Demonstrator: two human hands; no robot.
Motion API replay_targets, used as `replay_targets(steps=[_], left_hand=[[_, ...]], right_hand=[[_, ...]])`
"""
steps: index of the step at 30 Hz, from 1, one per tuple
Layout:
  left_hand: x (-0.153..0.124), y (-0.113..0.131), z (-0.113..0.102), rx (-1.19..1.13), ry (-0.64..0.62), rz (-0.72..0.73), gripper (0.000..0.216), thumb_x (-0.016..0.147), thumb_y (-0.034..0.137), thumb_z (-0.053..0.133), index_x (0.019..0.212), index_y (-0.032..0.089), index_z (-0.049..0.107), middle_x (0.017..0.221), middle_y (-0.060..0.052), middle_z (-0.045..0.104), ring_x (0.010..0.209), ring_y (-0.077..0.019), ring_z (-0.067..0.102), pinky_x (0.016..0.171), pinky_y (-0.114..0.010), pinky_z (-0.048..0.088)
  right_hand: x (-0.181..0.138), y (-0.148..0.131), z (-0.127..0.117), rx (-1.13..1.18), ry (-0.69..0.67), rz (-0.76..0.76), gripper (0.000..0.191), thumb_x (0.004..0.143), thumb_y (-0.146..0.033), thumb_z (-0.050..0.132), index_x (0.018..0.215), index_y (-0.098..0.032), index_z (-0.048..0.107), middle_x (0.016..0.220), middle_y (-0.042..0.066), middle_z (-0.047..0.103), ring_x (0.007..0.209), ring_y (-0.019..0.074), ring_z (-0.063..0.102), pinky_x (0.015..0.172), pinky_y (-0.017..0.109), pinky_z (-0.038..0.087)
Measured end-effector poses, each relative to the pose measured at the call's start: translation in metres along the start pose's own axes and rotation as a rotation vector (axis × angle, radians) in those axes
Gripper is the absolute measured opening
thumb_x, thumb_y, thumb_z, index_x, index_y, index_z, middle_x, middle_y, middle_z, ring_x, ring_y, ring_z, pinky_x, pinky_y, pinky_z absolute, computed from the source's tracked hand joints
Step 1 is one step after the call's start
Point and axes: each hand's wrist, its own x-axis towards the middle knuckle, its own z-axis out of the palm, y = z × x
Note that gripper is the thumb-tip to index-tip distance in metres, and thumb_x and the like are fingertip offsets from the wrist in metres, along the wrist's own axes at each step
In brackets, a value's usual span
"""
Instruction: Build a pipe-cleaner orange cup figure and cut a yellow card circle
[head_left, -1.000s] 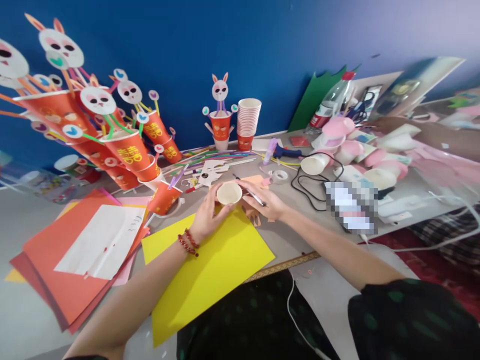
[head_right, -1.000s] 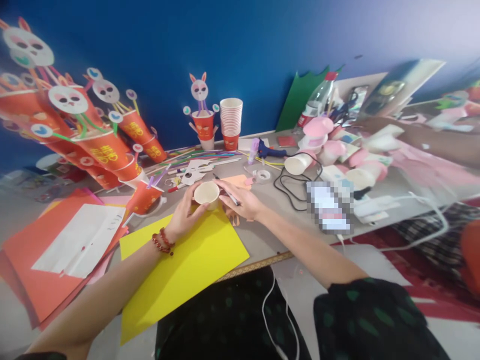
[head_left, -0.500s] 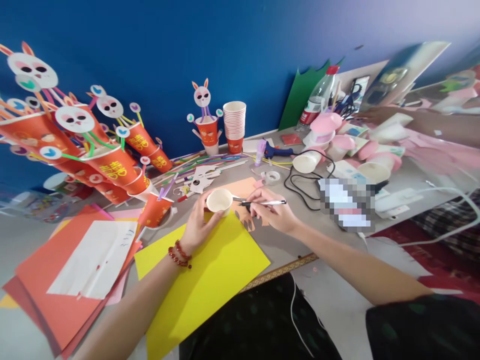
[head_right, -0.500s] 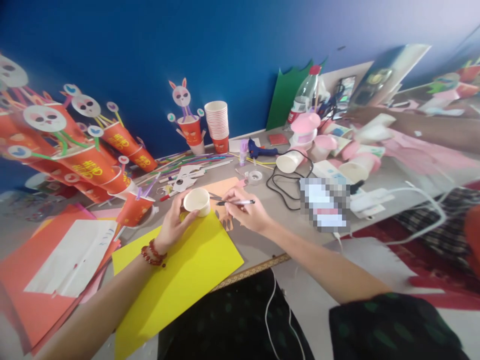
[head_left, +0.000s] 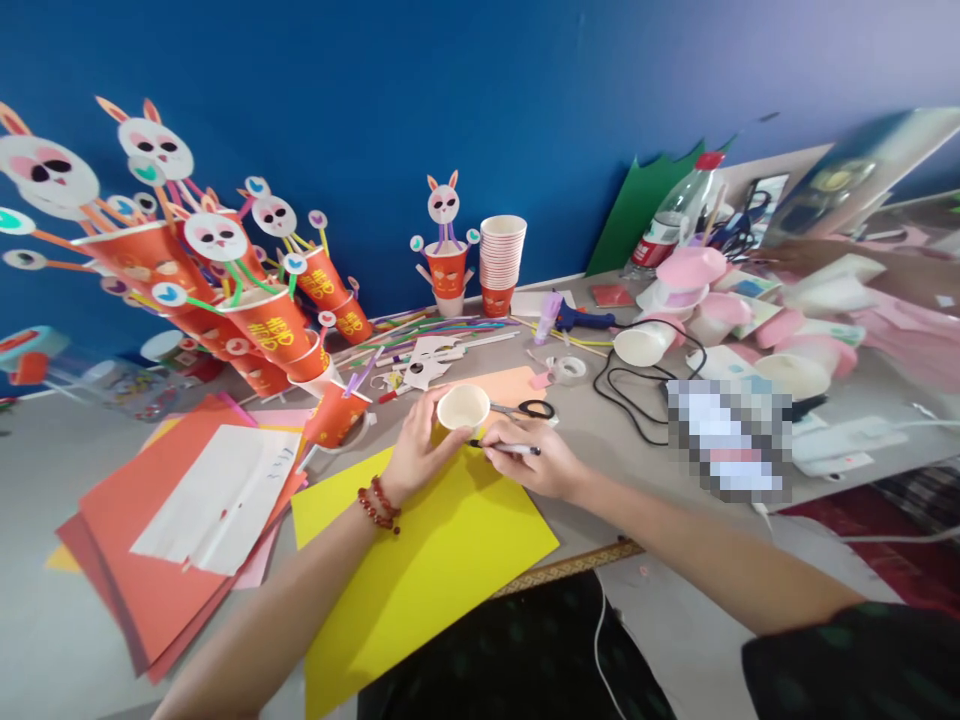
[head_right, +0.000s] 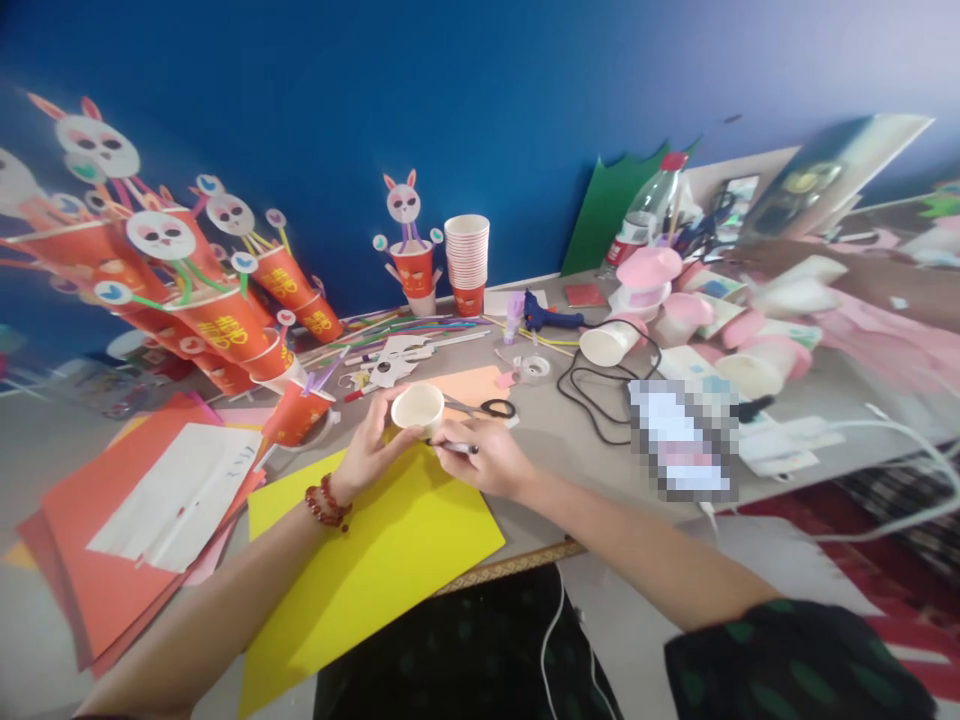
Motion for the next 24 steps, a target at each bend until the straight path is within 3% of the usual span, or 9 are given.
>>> replay_targets(steps=[15,24], left_hand=[[-0.0006,-0.0008,0.0004,-0.017,-0.015,-0.020,0.050,0.089,0.040,0.060,0.132,0.023,0.042,0.134,-0.012,0.056,0.125,-0.0279,0.053,0.106,-0.046,0.040],[-0.0012,-0.0042,0.0006,-0.013,-0.020,-0.024,0.052,0.089,0.043,0.061,0.133,0.023,0.042,0.135,-0.012,0.055,0.126,-0.0292,0.052,0.106,-0.047,0.040]], right_hand=[[0.0075,-0.0022,0.0105,-0.221,-0.094,-0.174,0.012,0.093,-0.020,0.047,0.089,-0.023,0.057,0.072,0.004,0.066,0.066,0.0196,0.063,0.060,0.028,0.042],[0.0013,0.0000,0.0014,-0.175,-0.106,-0.140,0.012,0.095,-0.023,0.048,0.090,-0.023,0.059,0.073,0.003,0.067,0.065,0.0188,0.062,0.059,0.028,0.041]])
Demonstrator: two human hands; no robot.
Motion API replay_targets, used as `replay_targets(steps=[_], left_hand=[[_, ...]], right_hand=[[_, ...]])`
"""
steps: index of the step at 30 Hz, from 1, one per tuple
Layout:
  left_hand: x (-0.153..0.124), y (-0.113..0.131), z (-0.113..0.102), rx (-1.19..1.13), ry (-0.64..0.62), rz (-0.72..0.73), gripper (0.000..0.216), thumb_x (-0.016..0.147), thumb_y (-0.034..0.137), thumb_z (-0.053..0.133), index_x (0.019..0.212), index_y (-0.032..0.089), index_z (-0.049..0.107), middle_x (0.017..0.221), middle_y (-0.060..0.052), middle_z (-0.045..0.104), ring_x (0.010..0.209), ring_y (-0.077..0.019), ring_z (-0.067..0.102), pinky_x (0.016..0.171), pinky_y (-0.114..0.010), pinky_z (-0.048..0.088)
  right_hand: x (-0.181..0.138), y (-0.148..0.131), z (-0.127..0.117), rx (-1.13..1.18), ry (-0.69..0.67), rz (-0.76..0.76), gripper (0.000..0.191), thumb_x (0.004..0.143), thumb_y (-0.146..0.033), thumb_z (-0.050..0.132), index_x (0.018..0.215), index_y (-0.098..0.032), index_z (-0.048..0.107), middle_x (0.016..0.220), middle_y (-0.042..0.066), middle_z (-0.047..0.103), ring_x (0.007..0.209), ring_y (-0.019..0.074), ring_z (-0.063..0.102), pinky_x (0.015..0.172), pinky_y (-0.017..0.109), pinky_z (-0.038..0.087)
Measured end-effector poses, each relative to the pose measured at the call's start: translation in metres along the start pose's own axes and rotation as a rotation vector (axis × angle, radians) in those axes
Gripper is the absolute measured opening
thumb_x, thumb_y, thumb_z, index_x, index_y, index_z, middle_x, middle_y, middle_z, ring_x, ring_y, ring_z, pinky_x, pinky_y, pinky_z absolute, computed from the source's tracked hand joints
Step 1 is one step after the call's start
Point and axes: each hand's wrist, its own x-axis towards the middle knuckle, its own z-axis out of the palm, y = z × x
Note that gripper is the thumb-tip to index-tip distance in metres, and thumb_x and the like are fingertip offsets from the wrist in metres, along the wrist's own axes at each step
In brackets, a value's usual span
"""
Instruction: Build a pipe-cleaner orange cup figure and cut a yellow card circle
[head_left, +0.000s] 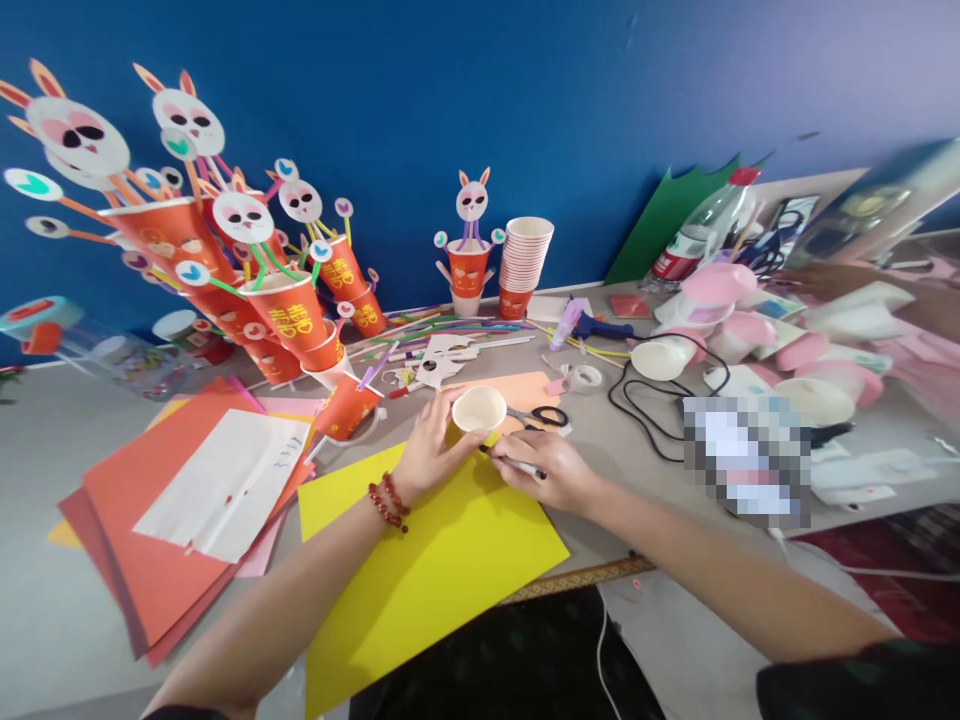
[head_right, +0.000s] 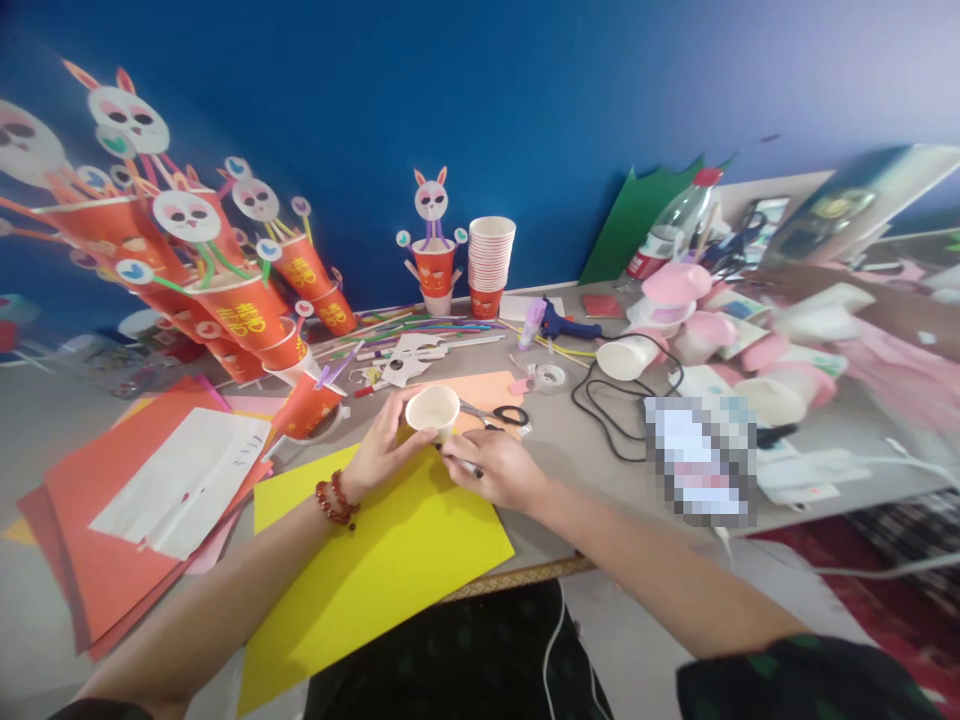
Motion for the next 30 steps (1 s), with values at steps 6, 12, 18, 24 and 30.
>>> replay_targets(steps=[6,12,18,24,30], left_hand=[[0.001,0.002,0.000,0.010,-0.009,0.004,0.049,0.091,0.043,0.059,0.133,0.024,0.042,0.137,-0.012,0.054,0.128,-0.0291,0.051,0.107,-0.047,0.040],[0.001,0.005,-0.001,0.004,-0.001,0.028,0.047,0.091,0.041,0.058,0.131,0.023,0.042,0.135,-0.012,0.054,0.126,-0.0278,0.052,0.105,-0.045,0.041],[0.001,0.005,-0.001,0.001,-0.005,0.031,0.047,0.091,0.040,0.058,0.131,0.023,0.042,0.135,-0.012,0.054,0.126,-0.0281,0.052,0.106,-0.045,0.040],[0.001,0.003,0.000,-0.007,0.008,0.032,0.048,0.090,0.041,0.059,0.131,0.023,0.043,0.132,-0.012,0.055,0.124,-0.0284,0.053,0.105,-0.044,0.041],[0.001,0.003,0.001,-0.009,0.007,0.044,0.046,0.091,0.040,0.059,0.131,0.023,0.043,0.132,-0.011,0.055,0.124,-0.0275,0.053,0.105,-0.043,0.041]], right_hand=[[-0.004,0.008,-0.009,0.084,0.014,0.096,0.011,0.093,-0.022,0.050,0.087,-0.024,0.060,0.072,0.002,0.067,0.064,0.0193,0.063,0.061,0.030,0.044],[-0.008,0.019,-0.009,0.210,0.021,0.211,0.012,0.096,-0.025,0.050,0.087,-0.025,0.057,0.074,-0.001,0.068,0.056,0.0151,0.064,0.054,0.026,0.050],[-0.015,0.025,-0.003,0.281,0.107,0.321,0.012,0.101,-0.026,0.039,0.094,-0.024,0.049,0.073,-0.001,0.068,0.053,0.0134,0.067,0.050,0.023,0.051],[-0.011,0.023,-0.003,0.207,0.138,0.345,0.008,0.096,-0.024,0.046,0.091,-0.024,0.052,0.073,-0.001,0.070,0.060,0.0153,0.067,0.058,0.025,0.050],[-0.003,0.017,-0.004,0.076,0.137,0.304,0.009,0.093,-0.023,0.049,0.085,-0.024,0.054,0.066,-0.001,0.068,0.059,0.0170,0.062,0.065,0.028,0.044]])
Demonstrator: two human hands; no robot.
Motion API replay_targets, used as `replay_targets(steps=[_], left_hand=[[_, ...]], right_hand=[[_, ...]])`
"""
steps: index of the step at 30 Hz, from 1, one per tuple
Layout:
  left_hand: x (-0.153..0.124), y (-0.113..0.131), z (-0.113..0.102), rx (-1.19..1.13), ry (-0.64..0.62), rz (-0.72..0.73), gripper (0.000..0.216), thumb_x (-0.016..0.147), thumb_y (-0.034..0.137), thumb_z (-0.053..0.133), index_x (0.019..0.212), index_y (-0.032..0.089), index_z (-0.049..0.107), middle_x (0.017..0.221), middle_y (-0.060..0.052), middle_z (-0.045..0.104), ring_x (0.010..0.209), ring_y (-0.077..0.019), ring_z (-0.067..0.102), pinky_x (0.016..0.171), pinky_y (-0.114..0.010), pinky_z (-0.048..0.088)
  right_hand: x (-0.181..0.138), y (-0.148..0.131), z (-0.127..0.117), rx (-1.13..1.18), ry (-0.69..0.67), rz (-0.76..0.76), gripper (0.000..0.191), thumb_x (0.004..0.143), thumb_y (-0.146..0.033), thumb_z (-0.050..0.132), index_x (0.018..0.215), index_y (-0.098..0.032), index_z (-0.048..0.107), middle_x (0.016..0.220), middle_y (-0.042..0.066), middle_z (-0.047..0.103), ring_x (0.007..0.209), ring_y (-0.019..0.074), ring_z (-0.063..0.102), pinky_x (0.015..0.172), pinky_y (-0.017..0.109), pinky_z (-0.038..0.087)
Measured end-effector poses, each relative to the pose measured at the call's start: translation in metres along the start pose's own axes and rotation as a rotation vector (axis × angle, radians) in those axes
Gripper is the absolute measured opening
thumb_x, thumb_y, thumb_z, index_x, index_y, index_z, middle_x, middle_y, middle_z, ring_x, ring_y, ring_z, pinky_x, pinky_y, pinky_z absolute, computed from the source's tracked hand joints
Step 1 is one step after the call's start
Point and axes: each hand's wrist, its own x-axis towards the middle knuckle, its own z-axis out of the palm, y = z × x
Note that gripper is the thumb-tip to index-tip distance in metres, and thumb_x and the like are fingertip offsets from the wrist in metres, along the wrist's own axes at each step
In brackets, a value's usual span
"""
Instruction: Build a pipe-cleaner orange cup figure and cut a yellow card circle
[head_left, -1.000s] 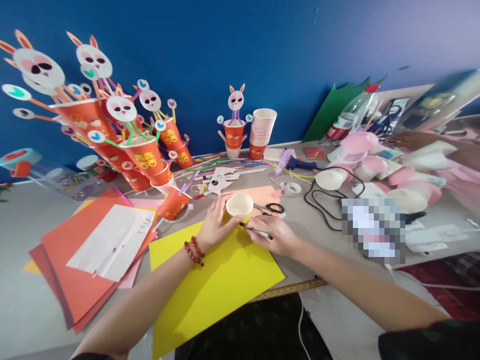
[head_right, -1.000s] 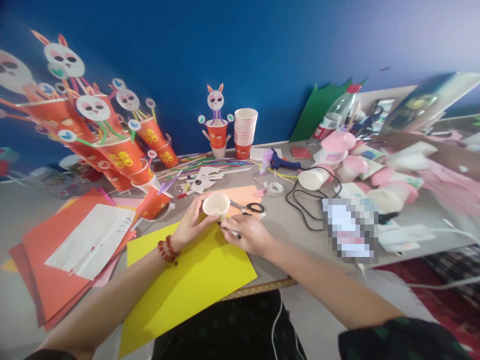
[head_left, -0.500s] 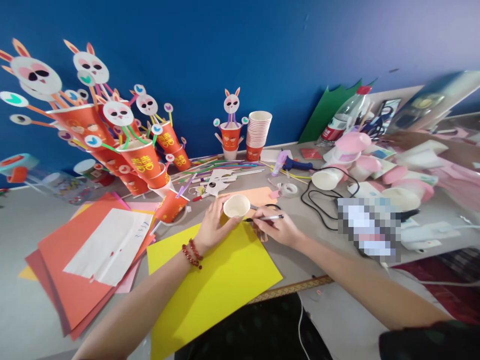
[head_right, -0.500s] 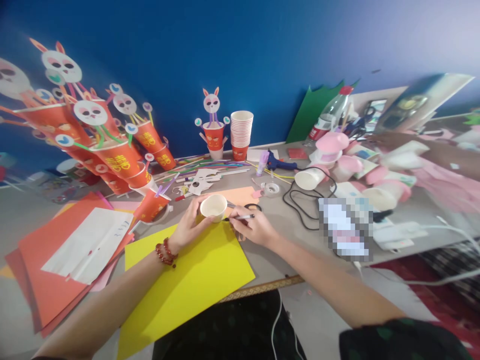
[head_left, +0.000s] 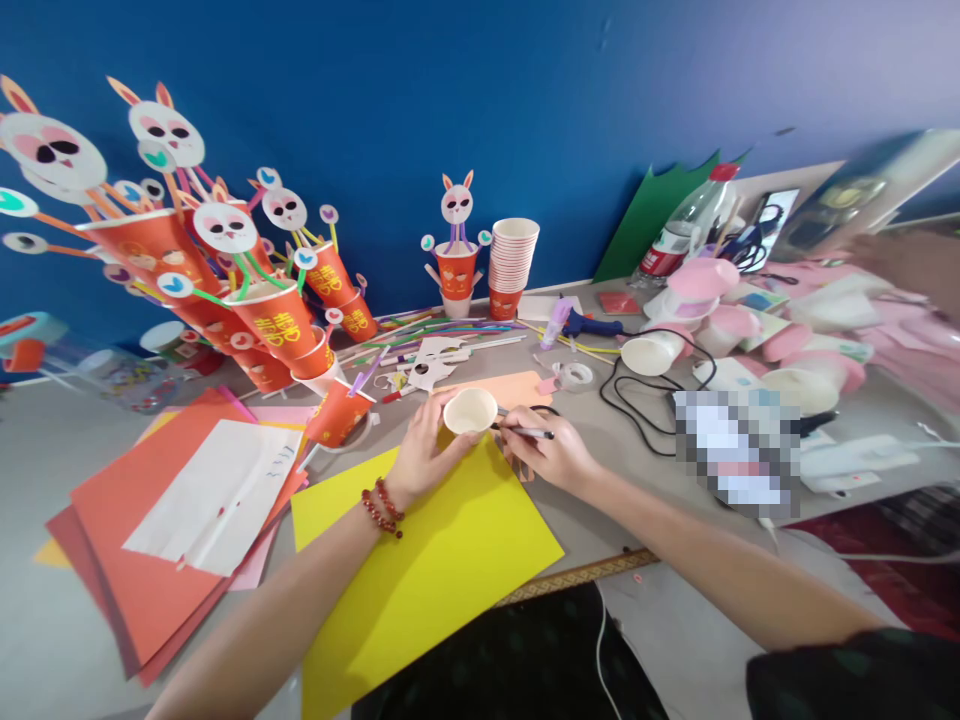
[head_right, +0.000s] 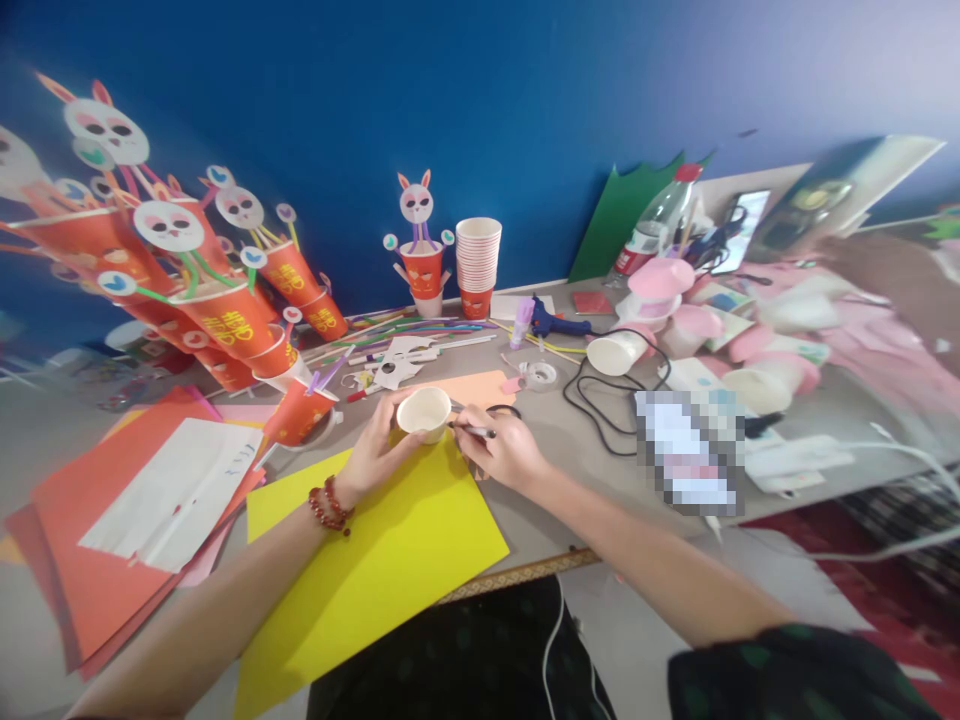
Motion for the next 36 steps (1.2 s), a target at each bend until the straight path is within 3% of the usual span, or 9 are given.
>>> replay_targets(steps=[14,19,24,26,29,32,36], left_hand=[[-0.001,-0.005,0.000,0.017,-0.009,-0.027,0.052,0.090,0.044,0.060,0.134,0.022,0.042,0.136,-0.013,0.054,0.126,-0.0294,0.051,0.106,-0.044,0.039],[-0.002,-0.003,0.000,0.016,-0.009,-0.044,0.052,0.090,0.044,0.059,0.133,0.023,0.042,0.135,-0.012,0.055,0.126,-0.0293,0.052,0.106,-0.044,0.039],[-0.001,0.001,0.000,0.018,-0.008,-0.052,0.049,0.091,0.041,0.059,0.132,0.023,0.043,0.135,-0.012,0.055,0.125,-0.0289,0.052,0.106,-0.044,0.039],[-0.001,0.000,0.001,0.012,-0.012,-0.040,0.048,0.091,0.040,0.059,0.133,0.022,0.042,0.136,-0.012,0.055,0.125,-0.0287,0.052,0.106,-0.045,0.039],[-0.002,-0.002,0.001,0.012,-0.002,-0.033,0.051,0.090,0.040,0.060,0.134,0.023,0.042,0.138,-0.012,0.054,0.126,-0.0289,0.051,0.107,-0.046,0.038],[-0.003,-0.005,0.001,0.025,0.008,-0.044,0.053,0.089,0.042,0.061,0.135,0.022,0.043,0.137,-0.013,0.054,0.126,-0.0294,0.051,0.107,-0.046,0.038],[-0.003,-0.006,0.002,0.044,0.007,-0.052,0.054,0.089,0.043,0.061,0.136,0.024,0.043,0.137,-0.012,0.054,0.126,-0.0297,0.051,0.106,-0.046,0.039]], right_hand=[[-0.013,-0.021,0.003,-0.128,-0.038,-0.144,0.015,0.094,-0.023,0.046,0.085,-0.021,0.057,0.069,0.004,0.062,0.062,0.0181,0.057,0.060,0.028,0.039],[-0.015,-0.026,0.009,-0.098,-0.003,-0.113,0.013,0.093,-0.023,0.048,0.083,-0.022,0.057,0.068,0.002,0.063,0.061,0.0170,0.059,0.059,0.028,0.040],[-0.014,-0.014,-0.012,0.038,0.118,0.036,0.016,0.096,-0.024,0.045,0.082,-0.022,0.053,0.067,0.001,0.064,0.056,0.0146,0.060,0.054,0.025,0.044],[-0.005,-0.005,-0.026,0.266,0.201,0.200,0.015,0.095,-0.028,0.049,0.083,-0.022,0.053,0.065,-0.001,0.064,0.053,0.0135,0.060,0.052,0.024,0.046],[0.019,0.008,-0.042,0.546,0.203,0.367,0.017,0.088,-0.037,0.060,0.088,-0.022,0.054,0.066,-0.002,0.064,0.051,0.0124,0.059,0.052,0.024,0.049],[0.048,0.018,-0.045,0.589,0.129,0.403,0.023,0.081,-0.039,0.066,0.089,-0.020,0.057,0.064,-0.002,0.065,0.049,0.0112,0.057,0.051,0.024,0.049],[0.082,0.023,-0.027,0.610,-0.019,0.401,0.024,0.074,-0.038,0.070,0.081,-0.017,0.061,0.057,-0.003,0.061,0.048,0.0111,0.055,0.048,0.023,0.046]])
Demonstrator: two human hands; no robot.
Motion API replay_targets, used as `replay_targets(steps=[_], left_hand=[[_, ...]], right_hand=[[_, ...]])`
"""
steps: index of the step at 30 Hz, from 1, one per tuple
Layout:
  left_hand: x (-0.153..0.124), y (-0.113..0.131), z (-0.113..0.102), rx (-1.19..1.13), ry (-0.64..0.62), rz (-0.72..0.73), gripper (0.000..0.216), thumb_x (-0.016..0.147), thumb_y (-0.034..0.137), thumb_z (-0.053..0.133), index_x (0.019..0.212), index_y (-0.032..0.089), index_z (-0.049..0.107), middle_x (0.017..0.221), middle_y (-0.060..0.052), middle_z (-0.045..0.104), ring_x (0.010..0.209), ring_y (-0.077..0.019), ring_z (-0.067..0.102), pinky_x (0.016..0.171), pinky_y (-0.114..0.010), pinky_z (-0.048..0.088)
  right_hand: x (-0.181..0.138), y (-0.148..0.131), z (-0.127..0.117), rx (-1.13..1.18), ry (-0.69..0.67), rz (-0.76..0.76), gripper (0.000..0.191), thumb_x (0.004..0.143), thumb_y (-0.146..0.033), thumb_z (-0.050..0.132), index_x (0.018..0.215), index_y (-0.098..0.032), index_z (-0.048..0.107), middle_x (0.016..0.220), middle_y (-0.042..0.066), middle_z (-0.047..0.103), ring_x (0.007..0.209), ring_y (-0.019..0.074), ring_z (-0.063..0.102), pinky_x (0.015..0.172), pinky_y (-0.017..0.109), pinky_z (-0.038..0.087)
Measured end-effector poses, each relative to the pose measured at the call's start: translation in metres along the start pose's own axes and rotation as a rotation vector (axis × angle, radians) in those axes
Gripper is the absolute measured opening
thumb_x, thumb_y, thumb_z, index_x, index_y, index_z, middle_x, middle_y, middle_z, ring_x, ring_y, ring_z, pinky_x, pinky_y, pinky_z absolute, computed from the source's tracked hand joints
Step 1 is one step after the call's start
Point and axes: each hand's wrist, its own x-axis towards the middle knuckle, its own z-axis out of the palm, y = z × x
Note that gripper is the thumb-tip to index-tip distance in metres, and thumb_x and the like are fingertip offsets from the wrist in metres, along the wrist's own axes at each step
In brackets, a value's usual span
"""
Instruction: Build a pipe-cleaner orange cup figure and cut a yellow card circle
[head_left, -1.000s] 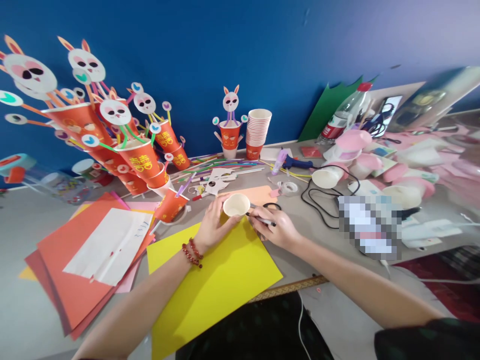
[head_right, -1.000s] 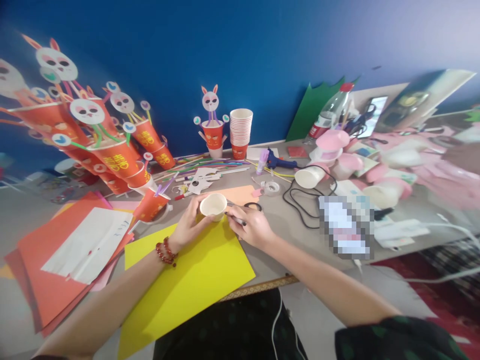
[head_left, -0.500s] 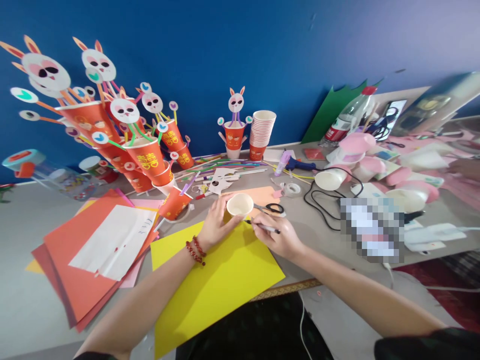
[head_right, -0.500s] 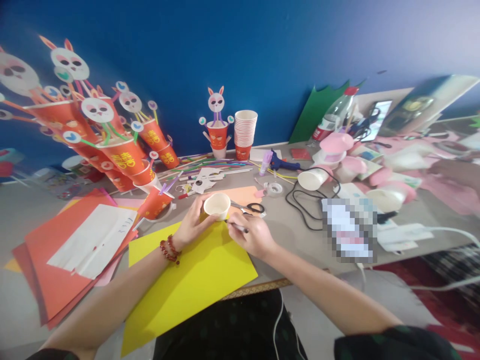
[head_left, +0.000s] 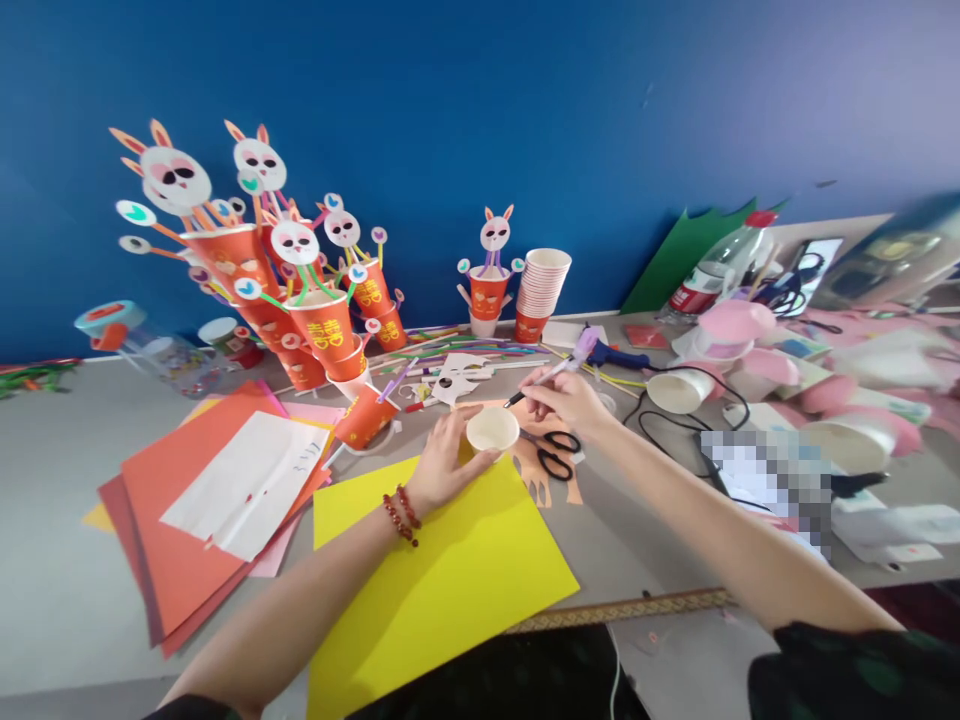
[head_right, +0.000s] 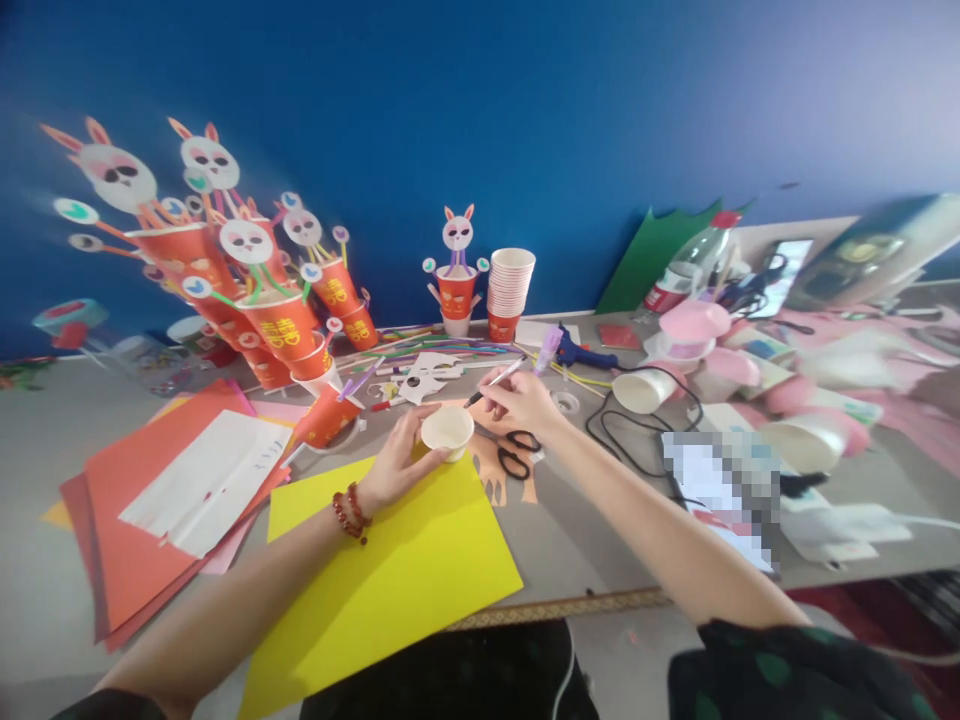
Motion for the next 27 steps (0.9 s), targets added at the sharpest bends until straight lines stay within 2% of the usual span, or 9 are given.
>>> replay_targets(steps=[2,8,14,18,21,27], left_hand=[[0.000,0.000,0.000,0.023,0.006,0.013,0.054,0.089,0.042,0.061,0.137,0.025,0.042,0.138,-0.013,0.053,0.131,-0.0300,0.047,0.108,-0.047,0.038],[0.000,0.003,0.000,0.074,0.015,0.005,0.055,0.086,0.044,0.064,0.134,0.027,0.044,0.146,-0.012,0.047,0.149,-0.0314,0.020,0.114,-0.056,0.030],[-0.001,0.008,0.001,0.083,0.035,-0.062,0.063,0.083,0.046,0.067,0.138,0.026,0.044,0.156,-0.016,0.032,0.150,-0.0346,0.018,0.113,-0.058,0.030],[-0.001,0.008,0.001,0.080,0.047,-0.066,0.065,0.082,0.049,0.068,0.139,0.025,0.046,0.157,-0.017,0.029,0.151,-0.0354,0.014,0.115,-0.057,0.028],[-0.002,0.007,0.003,0.084,0.063,-0.062,0.066,0.081,0.051,0.069,0.137,0.023,0.049,0.160,-0.018,0.024,0.150,-0.0358,0.015,0.116,-0.056,0.027],[-0.002,0.007,0.004,0.082,0.080,-0.079,0.067,0.079,0.053,0.071,0.137,0.026,0.050,0.163,-0.016,0.018,0.152,-0.0364,0.010,0.116,-0.057,0.026]], right_hand=[[0.014,0.003,0.011,-0.004,-0.076,0.017,0.024,0.074,-0.039,0.069,0.078,-0.017,0.062,0.054,-0.003,0.059,0.048,0.0113,0.054,0.048,0.023,0.044],[0.040,0.008,0.031,-0.043,-0.289,0.081,0.024,0.077,-0.041,0.060,0.075,-0.017,0.060,0.053,-0.004,0.054,0.045,0.0100,0.046,0.044,0.023,0.033],[0.062,0.004,0.040,-0.089,-0.497,0.135,0.021,0.075,-0.038,0.058,0.081,-0.018,0.057,0.057,-0.006,0.053,0.048,0.0095,0.045,0.046,0.022,0.031],[0.077,-0.005,0.048,-0.117,-0.668,0.157,0.014,0.072,-0.031,0.059,0.077,-0.018,0.055,0.058,-0.007,0.053,0.046,0.0074,0.042,0.045,0.020,0.028],[0.084,-0.011,0.057,-0.134,-0.777,0.168,0.011,0.068,-0.026,0.059,0.073,-0.018,0.055,0.063,-0.005,0.058,0.048,0.0074,0.043,0.046,0.020,0.031],[0.092,-0.012,0.068,-0.176,-0.855,0.142,0.006,0.065,-0.021,0.054,0.070,-0.018,0.055,0.063,-0.005,0.055,0.050,0.0089,0.045,0.048,0.021,0.035]])
